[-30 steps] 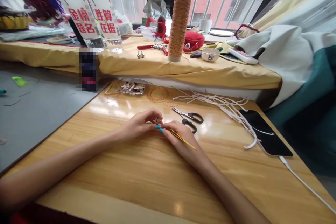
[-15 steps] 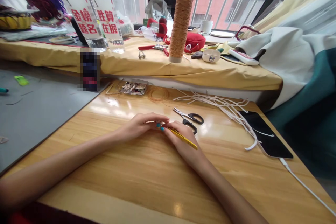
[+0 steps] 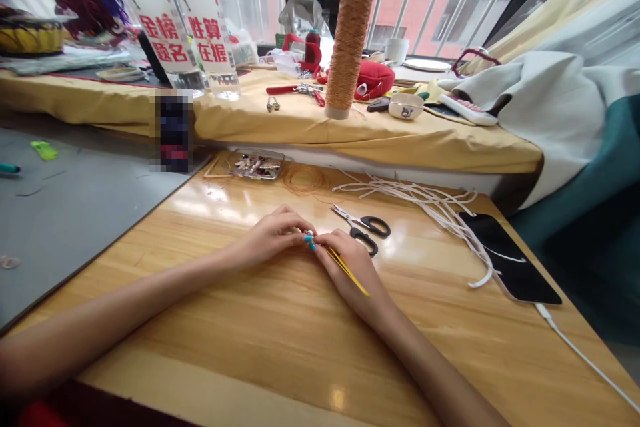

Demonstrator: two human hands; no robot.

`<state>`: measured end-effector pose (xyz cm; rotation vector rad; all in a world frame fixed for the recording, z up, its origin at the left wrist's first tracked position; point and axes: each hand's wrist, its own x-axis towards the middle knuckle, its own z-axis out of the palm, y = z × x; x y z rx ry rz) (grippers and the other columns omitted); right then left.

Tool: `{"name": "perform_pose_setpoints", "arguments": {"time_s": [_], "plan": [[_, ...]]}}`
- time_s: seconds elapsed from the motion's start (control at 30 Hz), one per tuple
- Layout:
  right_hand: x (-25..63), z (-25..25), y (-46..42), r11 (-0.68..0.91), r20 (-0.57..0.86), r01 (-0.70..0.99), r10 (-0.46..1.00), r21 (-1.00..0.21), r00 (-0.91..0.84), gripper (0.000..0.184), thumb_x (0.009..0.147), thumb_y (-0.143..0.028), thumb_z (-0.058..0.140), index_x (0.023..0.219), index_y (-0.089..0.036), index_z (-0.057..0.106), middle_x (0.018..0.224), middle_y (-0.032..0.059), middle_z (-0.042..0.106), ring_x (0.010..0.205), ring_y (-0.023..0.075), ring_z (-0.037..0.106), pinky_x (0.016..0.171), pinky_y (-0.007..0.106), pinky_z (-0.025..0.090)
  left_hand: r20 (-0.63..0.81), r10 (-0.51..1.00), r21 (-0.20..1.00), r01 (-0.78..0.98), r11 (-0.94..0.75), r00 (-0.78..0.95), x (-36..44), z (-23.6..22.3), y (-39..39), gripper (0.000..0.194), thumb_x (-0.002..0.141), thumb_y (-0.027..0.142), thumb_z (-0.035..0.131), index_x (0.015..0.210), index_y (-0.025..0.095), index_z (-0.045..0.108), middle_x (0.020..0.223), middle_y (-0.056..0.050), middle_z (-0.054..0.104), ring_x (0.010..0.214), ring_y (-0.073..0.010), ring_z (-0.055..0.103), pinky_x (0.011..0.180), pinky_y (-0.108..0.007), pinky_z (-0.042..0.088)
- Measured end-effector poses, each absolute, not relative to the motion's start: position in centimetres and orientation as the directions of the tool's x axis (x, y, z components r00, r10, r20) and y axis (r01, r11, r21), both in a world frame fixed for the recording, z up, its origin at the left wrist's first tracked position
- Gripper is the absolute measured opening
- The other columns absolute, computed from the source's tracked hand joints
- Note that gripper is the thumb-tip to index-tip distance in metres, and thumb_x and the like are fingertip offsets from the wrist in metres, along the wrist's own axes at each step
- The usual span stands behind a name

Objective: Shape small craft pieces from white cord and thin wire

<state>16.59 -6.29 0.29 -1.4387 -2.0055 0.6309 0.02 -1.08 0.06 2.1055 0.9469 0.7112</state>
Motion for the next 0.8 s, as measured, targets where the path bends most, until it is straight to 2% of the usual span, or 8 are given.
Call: {"name": "perform_pose_setpoints", "arguments": {"time_s": [0.2,0.37,0.43,0.6,0.8], "plan": [[16.3,0.3,-6.6,0.349,0.262,0.738,0.935,-0.577,-0.237,0.016,0.080,-0.023,0.045,0.079,-0.019,0.060,0.077,0.0032,0.058,0.072,0.0144,0.054,0.068,0.026,0.041,0.215,0.791,0.688,0.486,-0.539,0.573,0.3,-0.1,-1.4,0.012,0.076,0.021,0.051,0.079,0.015,0.061,0.077,-0.003,0.059,0.082,-0.0154,0.047,0.074,-0.026,0.038],[15.9,0.0,-7.0,0.404,0.373,0.819,0.892,-0.407,-0.255,0.019,0.081,-0.023,0.041,0.080,-0.017,0.059,0.073,0.0049,0.052,0.063,0.0141,0.052,0.060,0.025,0.042,0.182,0.810,0.752,0.452,-0.480,0.558,0.2,-0.3,-1.3,0.014,0.075,0.021,0.051,0.078,0.015,0.063,0.077,-0.003,0.060,0.081,-0.0153,0.050,0.074,-0.024,0.038],[16.0,0.1,-7.0,0.399,0.372,0.808,0.896,-0.433,-0.243,0.018,0.081,-0.023,0.042,0.079,-0.017,0.058,0.074,0.0048,0.053,0.064,0.0142,0.053,0.061,0.025,0.042,0.159,0.801,0.798,0.403,-0.449,0.578,0.1,-0.2,-1.1,0.015,0.076,0.023,0.050,0.080,0.016,0.064,0.080,-0.002,0.062,0.082,-0.0149,0.051,0.076,-0.023,0.038],[16.6,0.4,-6.5,0.318,0.280,0.721,0.944,-0.616,-0.177,0.016,0.080,-0.022,0.044,0.078,-0.019,0.060,0.079,0.0035,0.059,0.075,0.0152,0.054,0.070,0.026,0.041,0.134,0.809,0.889,0.291,-0.353,0.572,-0.1,0.0,-0.5,0.025,0.081,0.026,0.042,0.093,0.015,0.061,0.094,-0.003,0.062,0.089,-0.0143,0.052,0.080,-0.022,0.037],[16.9,0.4,-6.4,0.252,0.201,0.670,0.967,-0.698,-0.155,0.018,0.080,-0.025,0.044,0.083,-0.020,0.061,0.085,0.0023,0.061,0.081,0.0152,0.054,0.075,0.026,0.039,0.129,0.840,0.898,0.297,-0.325,0.528,0.0,0.0,-0.6,0.027,0.081,0.028,0.039,0.095,0.015,0.060,0.097,-0.003,0.060,0.095,-0.0148,0.050,0.083,-0.022,0.036]]}}
